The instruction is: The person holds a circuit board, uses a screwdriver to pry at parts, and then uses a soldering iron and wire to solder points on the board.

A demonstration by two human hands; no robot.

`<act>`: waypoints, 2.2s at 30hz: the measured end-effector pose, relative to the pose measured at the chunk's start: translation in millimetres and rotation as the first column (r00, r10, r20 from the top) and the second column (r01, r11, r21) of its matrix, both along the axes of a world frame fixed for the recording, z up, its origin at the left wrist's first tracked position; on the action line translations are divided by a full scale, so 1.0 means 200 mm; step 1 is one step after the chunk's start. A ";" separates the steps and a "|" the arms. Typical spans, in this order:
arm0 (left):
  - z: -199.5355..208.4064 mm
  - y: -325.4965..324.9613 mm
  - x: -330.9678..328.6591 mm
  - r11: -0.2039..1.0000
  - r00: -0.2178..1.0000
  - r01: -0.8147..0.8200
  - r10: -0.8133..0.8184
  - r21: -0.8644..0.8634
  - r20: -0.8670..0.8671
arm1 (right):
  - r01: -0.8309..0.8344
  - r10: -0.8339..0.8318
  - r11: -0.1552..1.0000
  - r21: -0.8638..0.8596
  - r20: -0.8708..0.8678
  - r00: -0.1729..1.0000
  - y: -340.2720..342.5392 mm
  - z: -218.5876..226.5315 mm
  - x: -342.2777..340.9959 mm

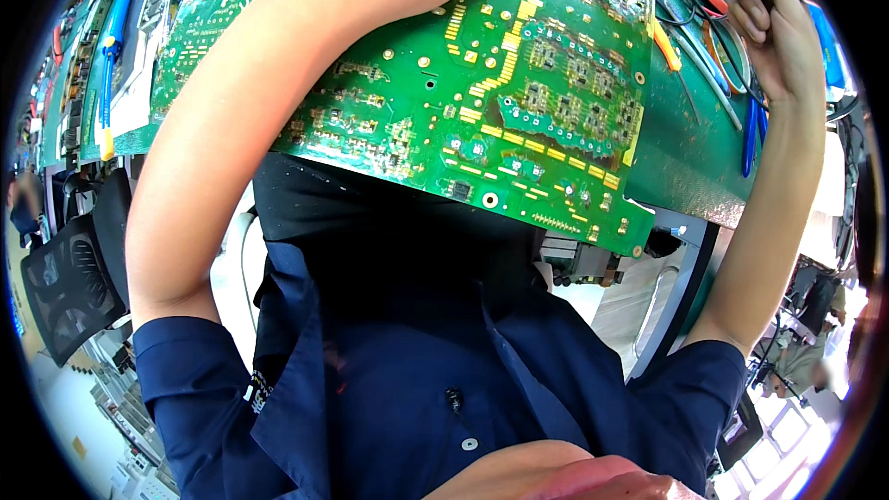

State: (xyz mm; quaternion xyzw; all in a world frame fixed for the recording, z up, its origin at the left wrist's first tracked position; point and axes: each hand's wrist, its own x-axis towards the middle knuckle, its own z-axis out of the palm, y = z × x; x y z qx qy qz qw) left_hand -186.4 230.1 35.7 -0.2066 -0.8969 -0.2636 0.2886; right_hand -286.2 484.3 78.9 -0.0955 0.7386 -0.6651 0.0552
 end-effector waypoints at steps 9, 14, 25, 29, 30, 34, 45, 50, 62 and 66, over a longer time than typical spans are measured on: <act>0.00 0.00 0.02 0.991 0.990 -0.125 0.128 -0.047 0.059 | -0.103 0.103 0.995 -0.014 0.063 0.993 0.03 -0.01 -0.03; 0.04 0.05 0.08 0.983 0.979 -0.173 0.178 -0.056 0.102 | -0.103 0.106 0.994 -0.045 0.069 0.992 0.03 -0.01 -0.02; 0.03 0.01 0.05 0.999 0.985 -0.038 0.037 0.002 0.171 | -0.089 0.091 0.995 -0.035 0.058 0.994 0.02 0.00 -0.02; 0.03 0.03 0.07 0.998 0.989 -0.053 0.055 -0.013 0.134 | -0.113 0.114 0.993 -0.021 0.024 0.993 0.03 0.00 -0.03; 0.02 0.02 0.05 0.999 0.989 -0.047 0.049 -0.019 0.142 | -0.102 0.102 0.995 -0.013 0.014 0.995 0.03 0.00 -0.01; 0.01 0.00 0.05 1.000 0.992 0.000 0.002 -0.012 0.124 | -0.088 0.088 0.996 -0.014 0.004 0.996 0.02 0.00 -0.01; 0.06 0.03 0.06 0.988 0.970 -0.145 0.131 0.054 0.203 | -0.113 0.118 0.991 -0.069 0.067 0.991 0.04 -0.03 -0.06; 0.04 0.08 0.09 0.977 0.975 -0.212 0.212 -0.005 0.065 | -0.126 0.130 0.990 -0.067 0.056 0.990 0.06 -0.04 -0.07; 0.01 0.07 0.14 0.995 0.981 -0.100 0.099 -0.002 0.166 | -0.128 0.130 0.992 -0.019 0.120 0.984 0.09 -0.02 -0.11; 0.01 0.07 0.13 0.995 0.980 -0.097 0.095 0.000 0.177 | -0.068 0.066 0.997 0.029 0.063 0.996 0.06 -0.03 -0.08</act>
